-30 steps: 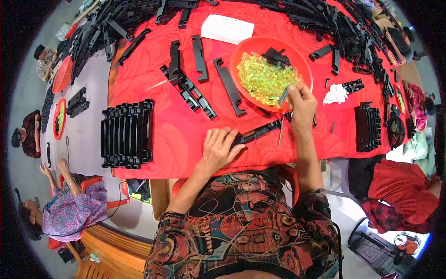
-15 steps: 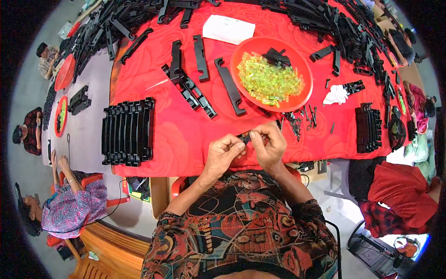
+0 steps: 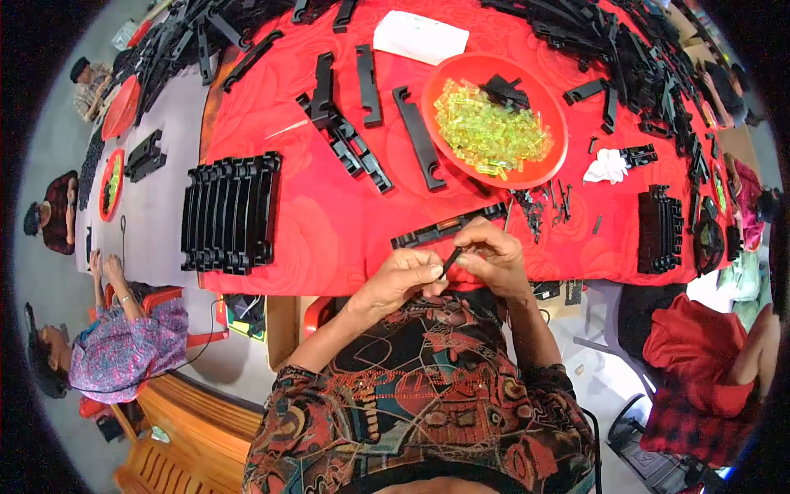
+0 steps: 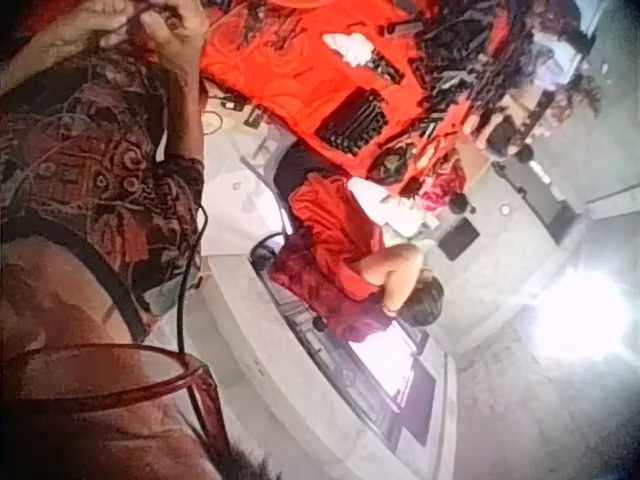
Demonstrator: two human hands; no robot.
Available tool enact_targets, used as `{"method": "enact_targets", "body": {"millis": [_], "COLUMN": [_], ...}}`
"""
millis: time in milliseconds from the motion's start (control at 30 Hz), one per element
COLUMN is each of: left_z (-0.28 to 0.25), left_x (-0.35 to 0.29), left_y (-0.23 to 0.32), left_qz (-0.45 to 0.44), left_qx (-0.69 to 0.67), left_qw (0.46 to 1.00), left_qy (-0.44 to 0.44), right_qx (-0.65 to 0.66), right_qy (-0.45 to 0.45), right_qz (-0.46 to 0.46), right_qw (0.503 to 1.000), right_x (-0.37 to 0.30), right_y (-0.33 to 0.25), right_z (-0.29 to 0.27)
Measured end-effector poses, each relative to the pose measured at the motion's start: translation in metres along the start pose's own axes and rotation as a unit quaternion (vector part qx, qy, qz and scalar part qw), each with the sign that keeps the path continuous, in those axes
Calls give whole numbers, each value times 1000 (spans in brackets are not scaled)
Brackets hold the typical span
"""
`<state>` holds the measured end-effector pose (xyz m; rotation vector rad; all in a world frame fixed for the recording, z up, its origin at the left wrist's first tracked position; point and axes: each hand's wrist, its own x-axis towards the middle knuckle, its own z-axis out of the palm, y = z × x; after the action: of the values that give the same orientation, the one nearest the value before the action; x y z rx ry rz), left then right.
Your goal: The person assembles plastic components on a table by inserting small plastic pieces and pins into black frames by hand.
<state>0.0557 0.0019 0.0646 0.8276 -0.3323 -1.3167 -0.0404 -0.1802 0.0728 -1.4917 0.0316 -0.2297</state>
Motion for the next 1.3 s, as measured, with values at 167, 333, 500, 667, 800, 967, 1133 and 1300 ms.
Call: {"method": "enact_targets", "body": {"millis": [167,333,500,667,800,967,1133,1300], "left_z": [0,0,4,-2,-10,-23,-34,-35], "left_x": [1,0,-12,-13,-3,12,20,22], "left_y": [-12,-20,-18,-4,2,-7,-17,-15], "left_qz": [-62,-87,28,354,348,315,279,275], "left_qx": [-217,-262,91,603,704,735,761,766], "left_qw": [971,956,993,673,575,569,561,556], "left_qy": [-79,-94,64,241,229,191,165,165], "right_qx": [-87,-92,-47,-140,-252,-305,-337,-344], "right_qy": [10,26,168,281,275,206,190,199], "right_qz": [-25,-61,45,81,42,75,98,114], "right_qw": [996,994,984,946,927,927,917,911], "right_x": [-5,-9,-12,-3,7,19,25,27], "right_y": [-6,-5,2,22,16,22,30,31], "right_z": [4,9,9,-6,-2,0,-1,1]}}
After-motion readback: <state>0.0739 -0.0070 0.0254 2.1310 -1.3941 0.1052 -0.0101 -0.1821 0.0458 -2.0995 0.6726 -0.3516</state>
